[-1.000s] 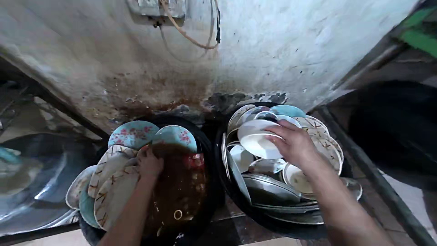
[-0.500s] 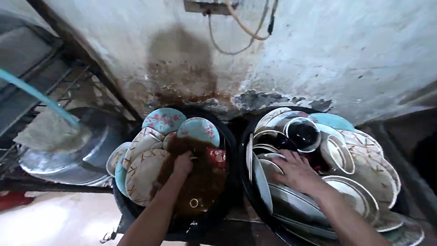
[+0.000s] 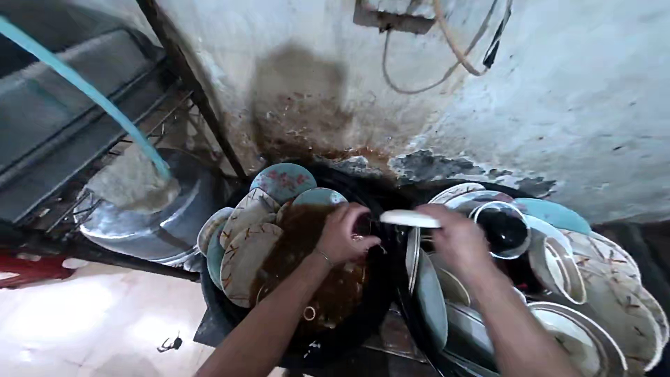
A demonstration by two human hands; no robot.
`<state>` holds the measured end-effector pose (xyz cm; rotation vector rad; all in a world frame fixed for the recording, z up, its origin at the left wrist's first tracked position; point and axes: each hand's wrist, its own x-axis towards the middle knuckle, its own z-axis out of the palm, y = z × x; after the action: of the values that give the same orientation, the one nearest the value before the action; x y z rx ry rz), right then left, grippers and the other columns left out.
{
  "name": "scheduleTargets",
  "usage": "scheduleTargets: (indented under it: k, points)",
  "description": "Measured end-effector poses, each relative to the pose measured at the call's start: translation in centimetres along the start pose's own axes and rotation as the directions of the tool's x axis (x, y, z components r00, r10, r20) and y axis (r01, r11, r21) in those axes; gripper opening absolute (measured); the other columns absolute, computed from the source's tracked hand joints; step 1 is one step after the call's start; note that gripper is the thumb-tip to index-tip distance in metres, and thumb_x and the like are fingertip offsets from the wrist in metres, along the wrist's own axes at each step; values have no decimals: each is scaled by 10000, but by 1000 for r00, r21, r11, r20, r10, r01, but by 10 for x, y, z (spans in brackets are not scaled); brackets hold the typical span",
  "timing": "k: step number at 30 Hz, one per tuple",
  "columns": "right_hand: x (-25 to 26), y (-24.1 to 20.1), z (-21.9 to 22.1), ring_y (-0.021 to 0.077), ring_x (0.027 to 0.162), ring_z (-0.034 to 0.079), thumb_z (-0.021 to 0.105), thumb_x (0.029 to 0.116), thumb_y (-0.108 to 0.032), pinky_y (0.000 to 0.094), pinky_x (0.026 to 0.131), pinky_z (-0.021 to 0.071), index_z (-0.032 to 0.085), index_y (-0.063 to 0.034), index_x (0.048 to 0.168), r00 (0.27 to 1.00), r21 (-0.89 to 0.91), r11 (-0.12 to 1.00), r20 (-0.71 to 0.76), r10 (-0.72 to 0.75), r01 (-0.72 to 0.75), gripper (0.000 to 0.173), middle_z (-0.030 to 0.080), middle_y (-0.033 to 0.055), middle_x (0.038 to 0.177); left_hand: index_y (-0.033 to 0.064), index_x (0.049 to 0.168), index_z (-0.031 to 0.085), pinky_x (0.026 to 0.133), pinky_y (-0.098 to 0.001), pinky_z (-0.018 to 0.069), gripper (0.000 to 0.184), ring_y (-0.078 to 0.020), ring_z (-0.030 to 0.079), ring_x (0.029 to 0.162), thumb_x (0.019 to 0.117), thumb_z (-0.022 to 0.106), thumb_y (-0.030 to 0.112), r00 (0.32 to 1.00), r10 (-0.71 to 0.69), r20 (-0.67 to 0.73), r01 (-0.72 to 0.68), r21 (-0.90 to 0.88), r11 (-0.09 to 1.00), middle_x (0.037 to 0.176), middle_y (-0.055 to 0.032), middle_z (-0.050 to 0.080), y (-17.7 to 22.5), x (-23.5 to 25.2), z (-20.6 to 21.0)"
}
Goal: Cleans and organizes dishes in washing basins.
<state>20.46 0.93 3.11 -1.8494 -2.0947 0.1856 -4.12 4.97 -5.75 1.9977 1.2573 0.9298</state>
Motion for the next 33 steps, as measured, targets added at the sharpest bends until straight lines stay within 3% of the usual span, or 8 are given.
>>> scheduleTargets:
  k: [5,10,16,20,23,26,31,33]
  points:
    - [2,95,-16,470,1216,611,605,924,98,729,920,507,730,-106,1216,993,-179,977,-51,109,-116,377,657,188,1312,12,1523,423,1054,-632,482,634,-514,490,1349,990,634,282,797,-581,-167,594,394,702,1528,-339,403,-120,15,-44]
    - [0,127,21,421,1331,539,671,852,115,649,1025,496,698,-142,1308,978,-215,974,172,115,-76,524,589,168,1418,-63,1481,436,1050,-631,474,702,-481,566,1288,1023,600,444,615,-788,19,704,436,560,1414,-335,539,-135,38,-46]
    - [-12,107,16,456,1370,492,681,888,36,674,1050,463,666,-130,1354,964,-161,970,162,210,-184,495,487,204,1523,-28,1447,497,1078,-646,440,586,-465,559,1300,1003,670,314,677,-720,155,610,430,666,1414,-300,555,-144,15,-53]
    - [-23,73,9,438,1361,502,682,949,-42,647,1060,473,660,-87,1338,981,-35,982,58,185,-184,393,491,211,1505,73,1351,628,1018,-649,495,461,-422,642,1196,1015,654,387,830,-558,-20,536,311,785,1303,-236,651,-93,-12,-64]
    - [-34,45,9,390,1361,515,665,967,-65,604,1060,495,654,-81,1332,991,35,990,3,135,-135,366,494,182,1506,166,1448,606,1092,-603,475,428,-405,557,1346,1022,638,173,919,-375,-122,392,183,901,1527,-216,504,-87,-22,-58]
    - [-47,10,17,351,1286,579,653,974,-84,543,1001,553,666,-65,1300,994,112,990,-64,88,-81,327,554,181,1425,88,1382,647,1067,-616,478,367,-422,604,1271,1018,606,80,872,-434,-227,472,159,867,1407,-236,601,-95,-17,-59]
    - [-58,-55,67,256,1295,587,625,1001,-152,474,1061,525,663,-124,1325,988,306,941,99,119,-144,327,585,118,1415,83,1557,403,994,-685,493,575,-529,620,1179,1067,559,339,720,-673,-166,692,228,684,1316,-341,604,-118,-22,-56]
    - [-62,-73,92,206,1259,607,624,1006,-188,419,1047,543,679,-140,1302,984,385,909,135,117,-161,305,605,91,1388,-22,1470,488,1045,-671,461,624,-513,589,1235,1068,519,455,705,-706,-67,685,321,654,1346,-350,582,-123,-35,-53]
